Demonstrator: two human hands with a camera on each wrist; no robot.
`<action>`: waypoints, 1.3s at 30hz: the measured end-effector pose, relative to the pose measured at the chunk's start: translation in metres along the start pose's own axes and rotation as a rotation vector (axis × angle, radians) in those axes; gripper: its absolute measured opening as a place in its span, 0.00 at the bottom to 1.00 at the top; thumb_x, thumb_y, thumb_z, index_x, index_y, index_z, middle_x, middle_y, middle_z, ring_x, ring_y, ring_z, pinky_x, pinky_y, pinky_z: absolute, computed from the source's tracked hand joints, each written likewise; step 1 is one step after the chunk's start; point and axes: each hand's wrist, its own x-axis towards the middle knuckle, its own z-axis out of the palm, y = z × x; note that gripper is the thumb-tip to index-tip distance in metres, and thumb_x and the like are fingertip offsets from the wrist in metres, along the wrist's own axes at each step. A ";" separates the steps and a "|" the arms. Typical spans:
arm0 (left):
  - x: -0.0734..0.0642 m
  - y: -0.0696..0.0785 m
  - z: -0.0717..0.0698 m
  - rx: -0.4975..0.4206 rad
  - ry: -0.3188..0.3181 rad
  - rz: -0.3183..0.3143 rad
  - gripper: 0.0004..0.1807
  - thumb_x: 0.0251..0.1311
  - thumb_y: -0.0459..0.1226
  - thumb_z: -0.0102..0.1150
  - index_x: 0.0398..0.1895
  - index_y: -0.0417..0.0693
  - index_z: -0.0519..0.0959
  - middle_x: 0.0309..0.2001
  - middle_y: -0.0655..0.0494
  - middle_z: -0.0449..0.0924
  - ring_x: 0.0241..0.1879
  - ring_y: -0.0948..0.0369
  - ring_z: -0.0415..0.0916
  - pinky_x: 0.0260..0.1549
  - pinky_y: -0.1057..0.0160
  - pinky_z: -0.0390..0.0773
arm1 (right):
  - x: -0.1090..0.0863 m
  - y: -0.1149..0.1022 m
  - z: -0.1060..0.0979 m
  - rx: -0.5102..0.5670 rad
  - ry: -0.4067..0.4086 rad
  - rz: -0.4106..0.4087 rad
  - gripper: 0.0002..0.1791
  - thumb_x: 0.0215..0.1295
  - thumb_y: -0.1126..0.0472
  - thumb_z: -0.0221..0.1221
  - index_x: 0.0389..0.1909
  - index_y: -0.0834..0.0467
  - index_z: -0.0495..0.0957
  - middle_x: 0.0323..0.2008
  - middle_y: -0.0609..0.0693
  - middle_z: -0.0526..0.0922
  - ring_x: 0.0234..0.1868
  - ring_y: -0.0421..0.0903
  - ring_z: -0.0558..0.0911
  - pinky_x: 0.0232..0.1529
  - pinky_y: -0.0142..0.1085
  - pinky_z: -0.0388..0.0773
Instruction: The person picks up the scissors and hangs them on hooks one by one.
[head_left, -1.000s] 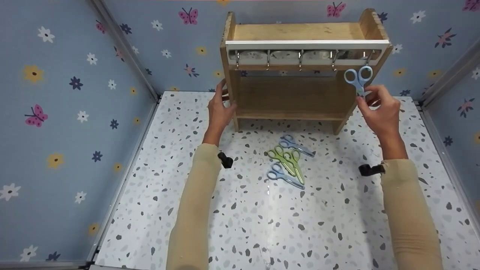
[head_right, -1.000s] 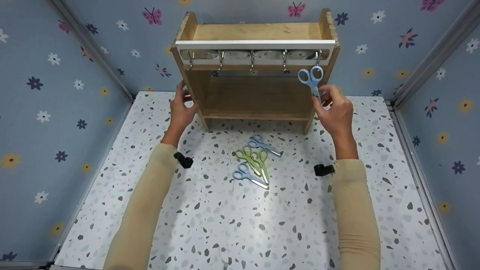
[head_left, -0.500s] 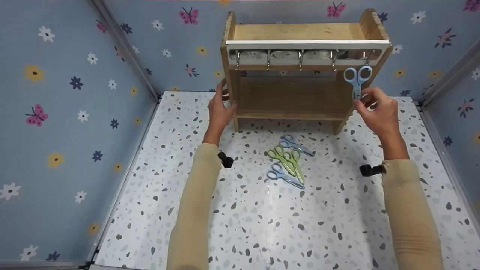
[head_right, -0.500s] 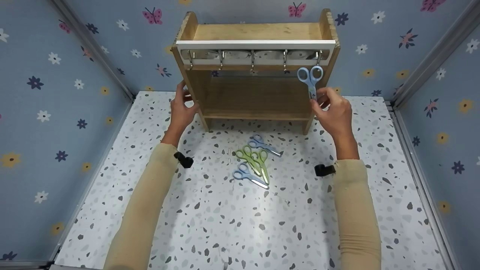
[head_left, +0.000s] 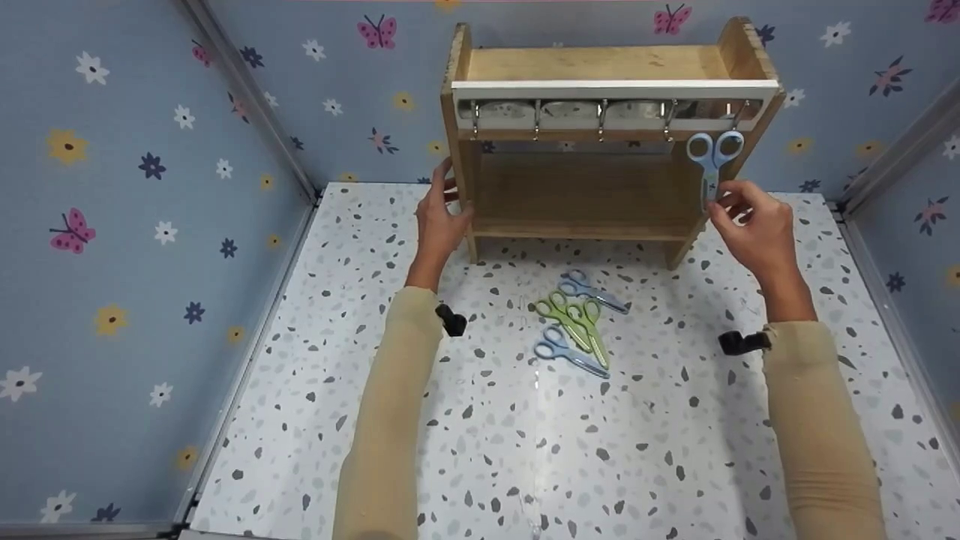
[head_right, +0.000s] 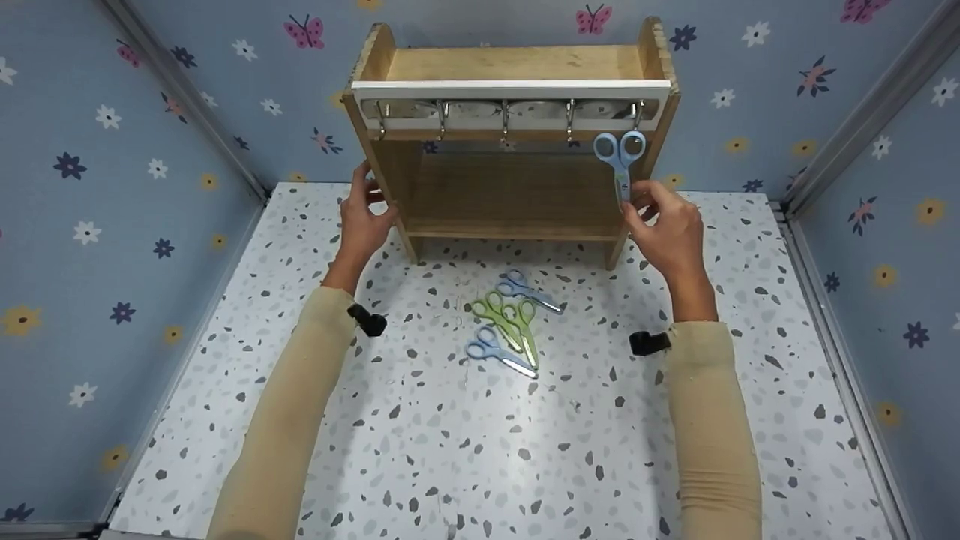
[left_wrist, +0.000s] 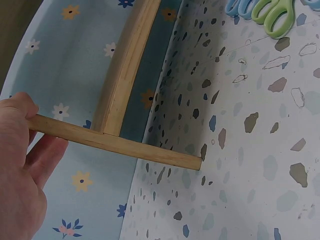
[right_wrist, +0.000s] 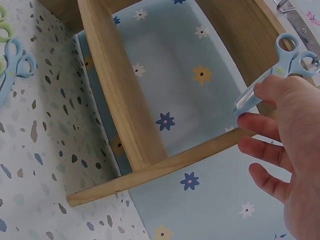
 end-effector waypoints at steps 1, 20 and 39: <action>0.000 0.000 0.000 -0.001 -0.001 -0.002 0.43 0.77 0.32 0.65 0.91 0.53 0.60 0.78 0.39 0.79 0.72 0.42 0.82 0.73 0.43 0.84 | 0.000 0.001 0.000 -0.002 -0.002 0.001 0.13 0.78 0.64 0.68 0.57 0.66 0.87 0.43 0.69 0.93 0.36 0.16 0.73 0.42 0.19 0.69; 0.001 -0.001 0.000 -0.003 0.001 0.017 0.43 0.77 0.31 0.66 0.90 0.52 0.60 0.77 0.38 0.79 0.72 0.41 0.83 0.74 0.42 0.84 | -0.013 0.021 0.008 -0.083 -0.114 0.138 0.19 0.81 0.57 0.65 0.65 0.62 0.86 0.46 0.68 0.93 0.35 0.23 0.73 0.41 0.14 0.66; 0.001 0.000 -0.001 0.029 0.002 0.018 0.43 0.77 0.32 0.67 0.90 0.52 0.60 0.76 0.39 0.81 0.71 0.43 0.84 0.74 0.45 0.84 | -0.026 0.033 0.020 -0.151 -0.227 0.140 0.15 0.79 0.58 0.64 0.59 0.61 0.86 0.44 0.65 0.94 0.35 0.38 0.81 0.38 0.25 0.67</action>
